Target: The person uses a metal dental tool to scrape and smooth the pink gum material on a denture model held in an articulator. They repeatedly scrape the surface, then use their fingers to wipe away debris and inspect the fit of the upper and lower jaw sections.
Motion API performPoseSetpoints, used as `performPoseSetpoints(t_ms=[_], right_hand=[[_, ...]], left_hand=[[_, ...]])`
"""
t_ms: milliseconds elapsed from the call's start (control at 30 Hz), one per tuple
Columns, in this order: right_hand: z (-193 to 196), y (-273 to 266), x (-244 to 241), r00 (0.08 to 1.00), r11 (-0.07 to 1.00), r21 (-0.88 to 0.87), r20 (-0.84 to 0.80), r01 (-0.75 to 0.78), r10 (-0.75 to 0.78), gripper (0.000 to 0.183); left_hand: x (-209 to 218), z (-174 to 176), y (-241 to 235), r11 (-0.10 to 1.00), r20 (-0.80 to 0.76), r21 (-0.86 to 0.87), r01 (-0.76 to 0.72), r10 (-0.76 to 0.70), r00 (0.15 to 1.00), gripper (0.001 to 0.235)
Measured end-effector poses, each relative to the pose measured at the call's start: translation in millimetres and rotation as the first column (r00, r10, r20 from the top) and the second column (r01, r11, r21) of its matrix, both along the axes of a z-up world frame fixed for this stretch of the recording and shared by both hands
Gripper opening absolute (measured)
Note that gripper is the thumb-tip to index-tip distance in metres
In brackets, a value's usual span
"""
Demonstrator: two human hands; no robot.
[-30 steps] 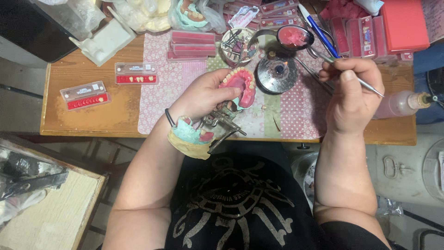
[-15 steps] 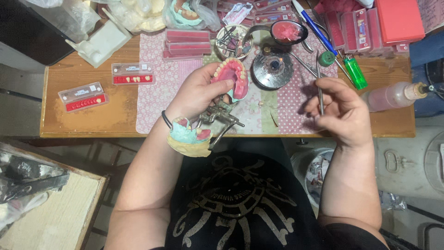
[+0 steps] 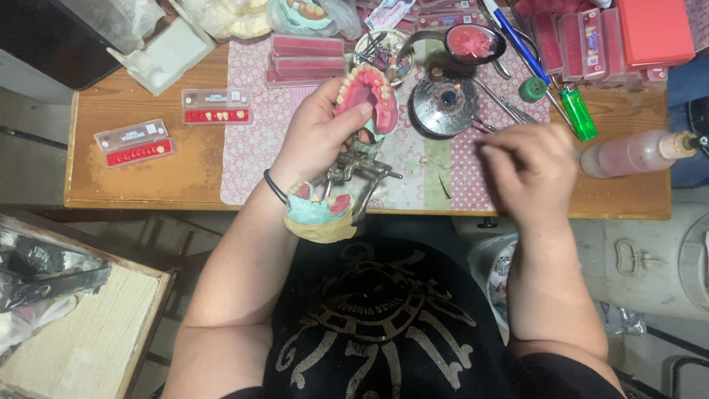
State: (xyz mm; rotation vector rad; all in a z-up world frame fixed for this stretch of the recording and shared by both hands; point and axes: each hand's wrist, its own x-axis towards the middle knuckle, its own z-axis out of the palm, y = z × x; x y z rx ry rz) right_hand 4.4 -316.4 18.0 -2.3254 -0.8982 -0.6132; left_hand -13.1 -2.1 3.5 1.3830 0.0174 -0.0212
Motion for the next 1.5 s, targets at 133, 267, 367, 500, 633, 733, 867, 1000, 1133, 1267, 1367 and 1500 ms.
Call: performPoseSetpoints(t_ms=[133,267,367,500,633,733,867,1000,1133,1267,1367,1500], right_hand=[[-4,34,-10,0.955,0.988,0.023,-0.253,-0.151,0.152,0.006],[-20,43,-10,0.964,0.981,-0.179,-0.266,-0.075,0.026,0.017],[-19,46,-11,0.977,0.969,-0.241,-0.215,-0.051,-0.002,0.015],[-15,49,-13,0.982,0.983,-0.162,-0.181,-0.085,0.055,0.007],[-17,43,-19,0.971,0.999,0.007,-0.237,-0.042,0.042,0.008],[-22,37,-23,0.919,0.975,0.205,-0.394,0.082,0.005,0.006],[-22,39,-24,0.822,0.899,0.395,-0.564,0.187,0.077,0.008],[-17,42,-24,0.755,0.812,0.533,-0.627,0.237,0.192,0.006],[-29,38,-20,0.83,0.815,0.556,-0.524,0.164,0.191,0.018],[-34,31,-13,0.848,0.814,0.57,-0.48,0.108,0.224,0.018],[-30,34,-13,0.837,0.798,0.589,-0.494,0.124,0.235,0.019],[-4,61,-13,0.869,0.801,0.596,-0.422,0.053,0.257,0.021]], left_hand=[[0,0,0,0.999,0.014,0.026,-0.023,0.023,1.0,0.028],[0,2,1,0.998,-0.013,0.041,-0.044,0.044,0.999,0.028],[0,1,0,0.997,-0.005,0.061,-0.045,0.045,0.999,0.029],[-1,3,0,0.998,0.031,0.06,-0.025,0.023,0.999,0.025],[-1,4,0,0.996,0.015,0.069,-0.051,0.05,0.999,0.029],[-2,4,-1,0.992,0.043,0.083,-0.097,0.093,0.995,0.029],[-3,5,-4,0.986,0.035,0.081,-0.145,0.143,0.989,0.031],[-8,15,-7,0.971,0.029,0.125,-0.204,0.202,0.979,0.038],[-1,-17,-15,0.952,0.213,-0.175,-0.252,0.287,0.934,0.034],[-1,-30,-18,0.938,0.229,-0.179,-0.297,0.333,0.915,0.04],[-4,-32,-20,0.926,0.24,-0.179,-0.331,0.368,0.898,0.043],[-7,-30,-23,0.913,0.249,-0.175,-0.368,0.402,0.881,0.043]])
